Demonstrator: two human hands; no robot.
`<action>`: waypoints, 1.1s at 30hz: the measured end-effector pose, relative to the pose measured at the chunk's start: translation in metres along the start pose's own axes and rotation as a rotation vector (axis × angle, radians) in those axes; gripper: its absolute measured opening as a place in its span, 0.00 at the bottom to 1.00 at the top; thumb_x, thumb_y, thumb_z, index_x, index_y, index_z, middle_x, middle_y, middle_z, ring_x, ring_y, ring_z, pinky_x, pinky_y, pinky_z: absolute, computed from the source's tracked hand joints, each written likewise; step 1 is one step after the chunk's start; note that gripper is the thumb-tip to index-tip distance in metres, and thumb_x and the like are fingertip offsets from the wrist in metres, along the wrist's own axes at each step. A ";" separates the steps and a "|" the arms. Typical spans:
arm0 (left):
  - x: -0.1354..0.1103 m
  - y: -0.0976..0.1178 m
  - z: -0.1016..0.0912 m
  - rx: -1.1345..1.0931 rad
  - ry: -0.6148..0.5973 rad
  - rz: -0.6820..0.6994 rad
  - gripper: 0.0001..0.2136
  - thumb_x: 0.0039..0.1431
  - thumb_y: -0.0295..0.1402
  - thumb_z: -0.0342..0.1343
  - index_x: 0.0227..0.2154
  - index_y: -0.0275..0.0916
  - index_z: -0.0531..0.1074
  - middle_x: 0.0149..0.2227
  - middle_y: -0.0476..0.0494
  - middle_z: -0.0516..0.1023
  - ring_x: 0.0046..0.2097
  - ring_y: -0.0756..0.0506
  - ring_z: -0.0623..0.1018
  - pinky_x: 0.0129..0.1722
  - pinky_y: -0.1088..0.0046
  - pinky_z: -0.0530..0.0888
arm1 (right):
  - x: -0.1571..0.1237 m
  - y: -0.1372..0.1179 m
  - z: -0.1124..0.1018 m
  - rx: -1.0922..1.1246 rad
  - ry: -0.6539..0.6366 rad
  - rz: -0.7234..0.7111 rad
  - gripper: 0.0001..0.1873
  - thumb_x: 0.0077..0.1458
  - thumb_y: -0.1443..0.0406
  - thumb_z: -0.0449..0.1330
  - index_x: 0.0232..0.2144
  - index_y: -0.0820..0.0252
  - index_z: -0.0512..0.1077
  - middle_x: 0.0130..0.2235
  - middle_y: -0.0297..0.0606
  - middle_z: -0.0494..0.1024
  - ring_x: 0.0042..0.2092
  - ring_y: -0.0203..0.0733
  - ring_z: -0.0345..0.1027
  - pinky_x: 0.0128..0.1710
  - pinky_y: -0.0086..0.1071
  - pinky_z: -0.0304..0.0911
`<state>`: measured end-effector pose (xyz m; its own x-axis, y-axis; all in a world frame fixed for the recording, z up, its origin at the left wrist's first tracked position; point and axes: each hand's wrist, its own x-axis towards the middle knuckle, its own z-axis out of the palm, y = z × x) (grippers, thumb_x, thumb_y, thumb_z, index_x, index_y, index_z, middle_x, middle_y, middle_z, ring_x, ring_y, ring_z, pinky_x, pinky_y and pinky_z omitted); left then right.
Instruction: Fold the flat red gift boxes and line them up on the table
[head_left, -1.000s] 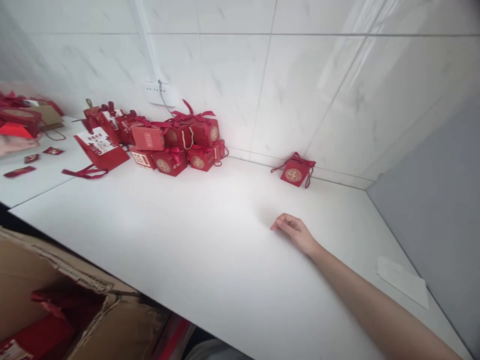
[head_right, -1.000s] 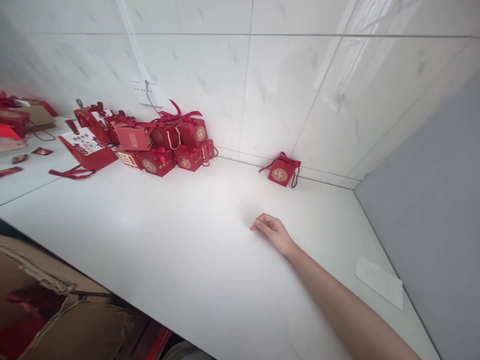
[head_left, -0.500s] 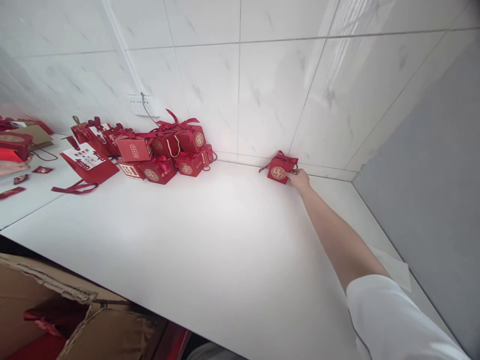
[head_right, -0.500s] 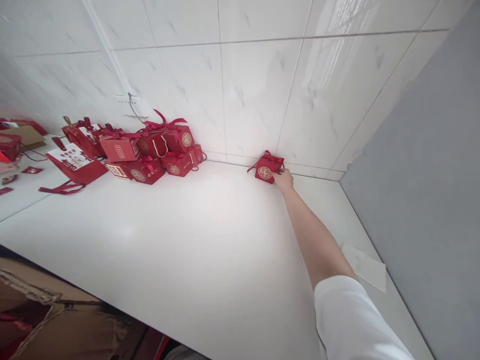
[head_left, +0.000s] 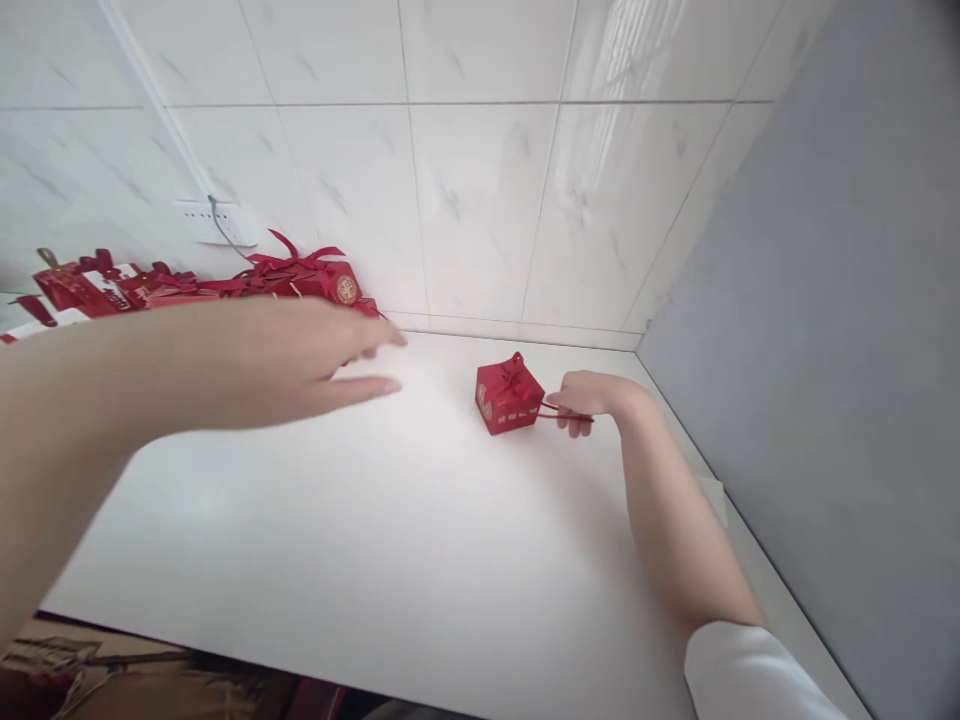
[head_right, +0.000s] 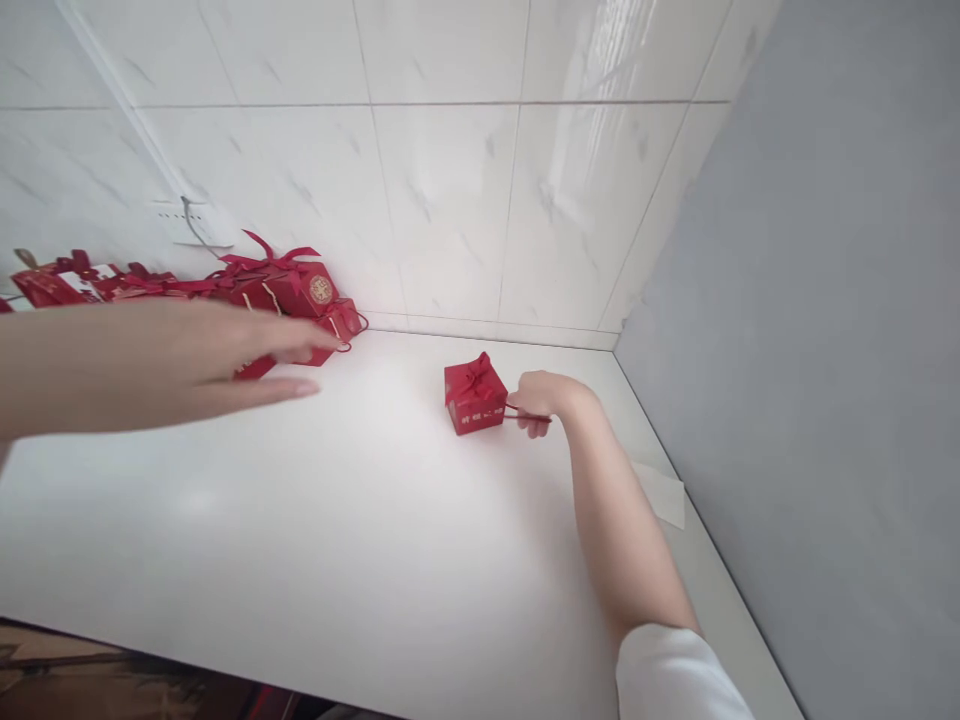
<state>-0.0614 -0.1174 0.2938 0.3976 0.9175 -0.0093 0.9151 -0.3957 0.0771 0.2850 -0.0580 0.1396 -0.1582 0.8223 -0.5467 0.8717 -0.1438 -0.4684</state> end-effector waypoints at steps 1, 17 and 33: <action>0.013 0.016 -0.005 0.011 -0.024 0.066 0.28 0.50 0.56 0.57 0.51 0.47 0.73 0.50 0.52 0.76 0.51 0.39 0.74 0.58 0.60 0.64 | -0.005 0.007 -0.004 -0.025 0.071 0.103 0.17 0.59 0.60 0.53 0.34 0.67 0.77 0.31 0.49 0.82 0.31 0.48 0.77 0.39 0.39 0.68; 0.093 0.069 0.164 -0.296 -0.167 0.318 0.33 0.45 0.63 0.56 0.49 0.45 0.68 0.54 0.42 0.72 0.49 0.37 0.75 0.45 0.63 0.71 | -0.010 0.020 0.001 0.008 -0.010 -0.016 0.32 0.59 0.65 0.52 0.64 0.62 0.51 0.33 0.42 0.83 0.29 0.44 0.78 0.47 0.40 0.65; 0.103 0.028 0.141 -0.564 -0.479 0.382 0.17 0.52 0.44 0.60 0.44 0.45 0.77 0.51 0.43 0.75 0.44 0.44 0.77 0.42 0.70 0.73 | -0.031 -0.008 0.010 0.088 -0.020 -0.479 0.19 0.60 0.54 0.56 0.48 0.57 0.71 0.43 0.43 0.80 0.43 0.44 0.74 0.39 0.32 0.65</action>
<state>0.0145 -0.0394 0.1544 0.7759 0.5580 -0.2944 0.5914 -0.4808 0.6474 0.2780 -0.0882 0.1533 -0.5418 0.7965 -0.2685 0.6565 0.2016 -0.7269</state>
